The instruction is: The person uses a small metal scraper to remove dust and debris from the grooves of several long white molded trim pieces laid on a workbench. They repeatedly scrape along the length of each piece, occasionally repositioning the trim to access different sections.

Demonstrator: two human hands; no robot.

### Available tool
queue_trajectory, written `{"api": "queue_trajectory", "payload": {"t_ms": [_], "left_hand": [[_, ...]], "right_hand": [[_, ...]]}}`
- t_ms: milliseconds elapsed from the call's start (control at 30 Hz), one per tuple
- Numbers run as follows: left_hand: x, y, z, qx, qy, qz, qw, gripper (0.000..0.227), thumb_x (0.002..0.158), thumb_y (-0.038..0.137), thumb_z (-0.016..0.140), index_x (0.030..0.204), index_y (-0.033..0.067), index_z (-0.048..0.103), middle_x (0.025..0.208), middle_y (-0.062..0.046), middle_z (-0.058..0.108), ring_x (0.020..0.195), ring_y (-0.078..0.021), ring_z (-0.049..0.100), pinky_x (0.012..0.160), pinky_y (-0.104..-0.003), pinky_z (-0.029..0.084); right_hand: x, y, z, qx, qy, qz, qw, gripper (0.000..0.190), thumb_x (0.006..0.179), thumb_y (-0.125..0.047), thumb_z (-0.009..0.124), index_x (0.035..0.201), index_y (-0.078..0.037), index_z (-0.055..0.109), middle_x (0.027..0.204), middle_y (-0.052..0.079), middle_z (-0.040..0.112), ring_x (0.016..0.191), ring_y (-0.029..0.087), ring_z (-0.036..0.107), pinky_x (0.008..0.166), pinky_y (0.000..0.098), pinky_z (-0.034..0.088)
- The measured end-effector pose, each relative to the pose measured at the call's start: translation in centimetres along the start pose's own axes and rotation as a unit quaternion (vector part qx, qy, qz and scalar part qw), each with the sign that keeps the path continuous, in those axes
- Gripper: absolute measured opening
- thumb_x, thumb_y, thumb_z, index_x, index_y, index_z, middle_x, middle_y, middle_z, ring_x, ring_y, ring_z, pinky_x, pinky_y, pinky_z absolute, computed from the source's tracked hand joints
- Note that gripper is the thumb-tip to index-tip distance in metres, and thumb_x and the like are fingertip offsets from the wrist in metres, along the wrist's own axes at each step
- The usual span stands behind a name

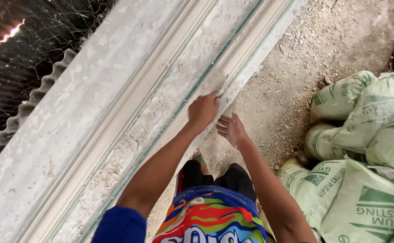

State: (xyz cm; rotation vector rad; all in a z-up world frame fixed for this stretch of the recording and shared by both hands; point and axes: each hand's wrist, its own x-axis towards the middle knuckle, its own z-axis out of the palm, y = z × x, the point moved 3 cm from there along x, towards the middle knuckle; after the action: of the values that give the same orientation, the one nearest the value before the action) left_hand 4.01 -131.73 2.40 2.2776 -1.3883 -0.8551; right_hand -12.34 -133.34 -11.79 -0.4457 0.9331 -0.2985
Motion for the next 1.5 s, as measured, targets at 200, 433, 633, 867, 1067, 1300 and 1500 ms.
{"api": "queue_trajectory", "payload": {"t_ms": [200, 433, 633, 867, 1067, 1300, 1500], "left_hand": [[-13.1, -6.1, -4.1, -0.057, -0.086, -0.092, 0.99, 0.045, 0.108, 0.04, 0.043, 0.145, 0.0209, 0.061, 0.136, -0.013, 0.067, 0.121, -0.0403, 0.065, 0.103, -0.058, 0.05], [-10.8, -4.4, -1.5, -0.006, -0.077, -0.249, 0.965, 0.048, 0.105, 0.046, 0.044, 0.144, 0.024, 0.061, 0.132, -0.013, 0.072, 0.12, -0.0422, 0.066, 0.106, -0.058, 0.051], [6.9, 7.8, -1.0, -0.039, -0.026, -0.113, 0.993, 0.042, 0.107, 0.034, 0.046, 0.143, 0.0224, 0.062, 0.127, -0.01, 0.072, 0.116, -0.0396, 0.068, 0.098, -0.057, 0.054], [-6.6, 2.1, -3.4, -0.142, -0.015, -0.224, 0.964, 0.037, 0.103, 0.024, 0.057, 0.138, 0.0169, 0.066, 0.131, -0.015, 0.071, 0.12, -0.0438, 0.065, 0.098, -0.062, 0.055], [-1.7, 3.1, -0.9, -0.098, 0.037, -0.154, 0.983, 0.034, 0.102, 0.025, 0.062, 0.132, 0.0111, 0.069, 0.124, -0.018, 0.073, 0.112, -0.0437, 0.069, 0.091, -0.063, 0.058], [4.6, 4.4, 0.7, -0.068, -0.037, -0.102, 0.992, 0.042, 0.109, 0.043, 0.045, 0.139, 0.0217, 0.065, 0.129, -0.01, 0.072, 0.114, -0.0379, 0.069, 0.096, -0.058, 0.056], [7.5, 3.9, 3.1, -0.09, -0.016, -0.103, 0.99, 0.045, 0.109, 0.044, 0.044, 0.145, 0.0209, 0.06, 0.135, -0.012, 0.068, 0.118, -0.0374, 0.067, 0.102, -0.056, 0.051]], "right_hand": [[3.0, -7.4, -4.3, -0.024, 0.093, 0.011, 0.995, 0.076, 0.106, -0.06, 0.03, 0.163, -0.01, 0.023, 0.166, 0.023, 0.025, 0.151, 0.043, 0.029, 0.124, 0.0555, 0.026], [14.7, -11.6, -11.6, -0.015, 0.039, -0.006, 0.999, 0.08, 0.107, -0.06, 0.031, 0.161, -0.001, 0.021, 0.154, 0.024, 0.035, 0.14, 0.044, 0.034, 0.122, 0.0524, 0.028], [10.8, -16.7, -10.5, -0.02, -0.005, 0.09, 0.996, 0.086, 0.105, -0.066, 0.024, 0.159, 0.001, 0.024, 0.16, 0.029, 0.033, 0.15, 0.047, 0.031, 0.123, 0.0577, 0.027], [17.2, -25.4, -15.4, -0.014, 0.017, 0.045, 0.999, 0.077, 0.103, -0.069, 0.035, 0.163, -0.024, 0.02, 0.166, 0.015, 0.028, 0.151, 0.046, 0.029, 0.122, 0.0639, 0.024], [22.1, -22.7, -19.9, -0.033, 0.011, 0.022, 0.999, 0.074, 0.106, -0.067, 0.037, 0.162, -0.02, 0.025, 0.164, 0.019, 0.03, 0.151, 0.05, 0.026, 0.124, 0.0574, 0.027], [17.1, -27.1, -15.7, -0.022, 0.079, 0.013, 0.997, 0.069, 0.109, -0.05, 0.037, 0.166, -0.023, 0.01, 0.172, 0.018, 0.01, 0.15, 0.054, 0.024, 0.122, 0.0637, 0.026], [17.5, -27.2, -13.6, -0.026, 0.094, -0.035, 0.995, 0.068, 0.112, -0.049, 0.036, 0.167, -0.023, 0.006, 0.171, 0.017, 0.013, 0.147, 0.057, 0.027, 0.121, 0.0637, 0.027]]}}
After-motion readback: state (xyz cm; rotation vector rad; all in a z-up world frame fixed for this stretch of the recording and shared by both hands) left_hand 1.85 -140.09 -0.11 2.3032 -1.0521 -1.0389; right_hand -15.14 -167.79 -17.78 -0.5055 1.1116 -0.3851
